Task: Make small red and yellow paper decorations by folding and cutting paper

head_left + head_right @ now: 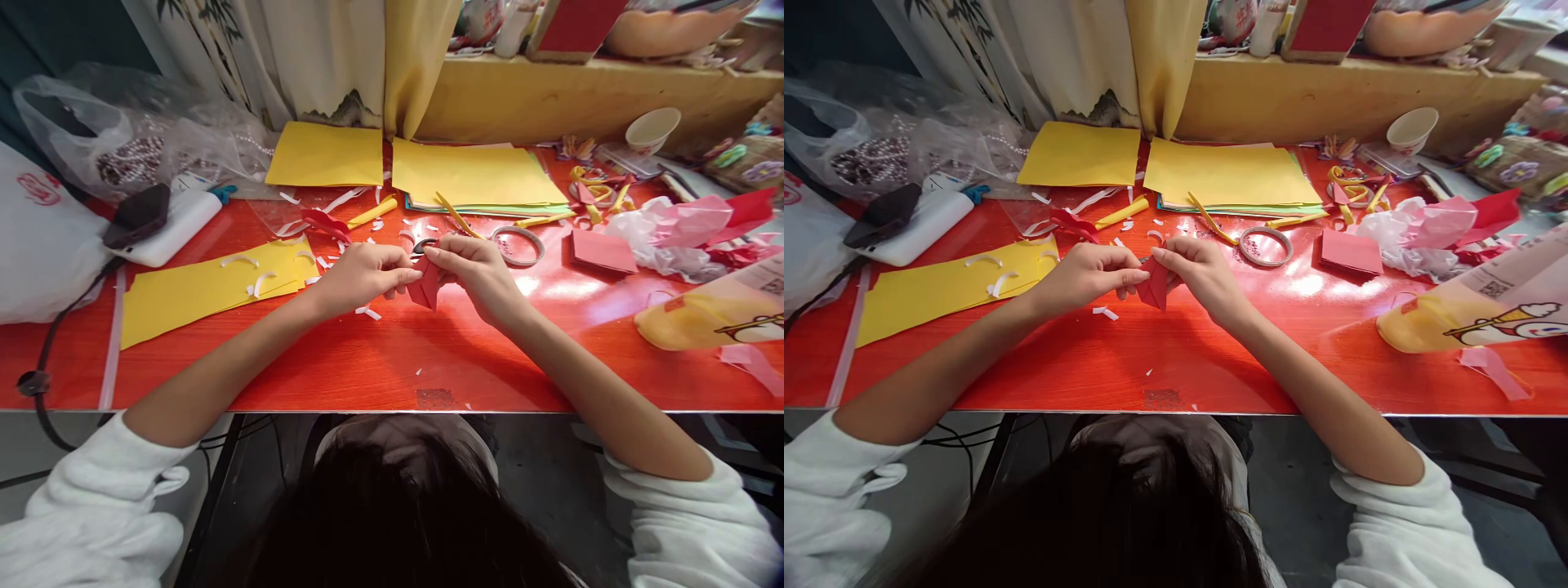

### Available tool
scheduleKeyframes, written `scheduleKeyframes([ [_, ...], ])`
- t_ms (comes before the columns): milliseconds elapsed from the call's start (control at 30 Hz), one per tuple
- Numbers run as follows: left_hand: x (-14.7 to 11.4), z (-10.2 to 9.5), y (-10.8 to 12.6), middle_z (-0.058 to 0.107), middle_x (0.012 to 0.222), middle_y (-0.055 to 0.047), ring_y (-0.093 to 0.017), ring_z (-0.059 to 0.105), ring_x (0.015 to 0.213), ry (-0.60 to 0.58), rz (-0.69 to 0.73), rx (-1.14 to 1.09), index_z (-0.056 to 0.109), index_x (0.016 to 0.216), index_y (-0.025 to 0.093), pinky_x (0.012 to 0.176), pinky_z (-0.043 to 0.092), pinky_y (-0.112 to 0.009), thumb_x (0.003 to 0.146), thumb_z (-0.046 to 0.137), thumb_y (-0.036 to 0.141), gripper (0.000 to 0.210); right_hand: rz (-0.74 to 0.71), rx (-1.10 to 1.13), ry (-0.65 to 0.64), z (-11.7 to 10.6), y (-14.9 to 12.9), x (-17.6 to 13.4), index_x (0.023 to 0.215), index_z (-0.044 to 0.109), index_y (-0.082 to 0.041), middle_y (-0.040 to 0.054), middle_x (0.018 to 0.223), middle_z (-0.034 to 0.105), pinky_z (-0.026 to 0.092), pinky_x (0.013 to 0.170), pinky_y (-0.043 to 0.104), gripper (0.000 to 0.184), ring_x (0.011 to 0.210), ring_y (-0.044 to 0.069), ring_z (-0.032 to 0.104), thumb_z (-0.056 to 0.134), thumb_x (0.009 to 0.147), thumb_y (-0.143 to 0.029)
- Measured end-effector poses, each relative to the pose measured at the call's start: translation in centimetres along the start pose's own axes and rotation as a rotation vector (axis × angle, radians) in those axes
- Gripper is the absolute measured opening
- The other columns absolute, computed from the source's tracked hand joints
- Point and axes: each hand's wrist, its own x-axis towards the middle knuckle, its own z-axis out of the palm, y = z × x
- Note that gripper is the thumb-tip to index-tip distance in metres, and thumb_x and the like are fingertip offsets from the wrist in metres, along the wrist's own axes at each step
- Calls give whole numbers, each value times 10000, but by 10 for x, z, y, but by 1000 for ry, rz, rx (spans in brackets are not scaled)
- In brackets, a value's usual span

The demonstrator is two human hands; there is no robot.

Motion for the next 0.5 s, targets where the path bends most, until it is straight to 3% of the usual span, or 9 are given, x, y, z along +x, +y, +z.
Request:
scheduleKeyframes([
  [500, 4, 3, -4, 584, 619, 10, -87, 561, 599, -68, 0, -141, 622, 770, 142, 616, 412, -216, 841, 556, 384, 261, -67, -104, 55, -2, -2, -1, 671, 574, -152, 15, 628, 592, 475, 547, 243, 340, 574, 113, 562, 606, 825, -454],
])
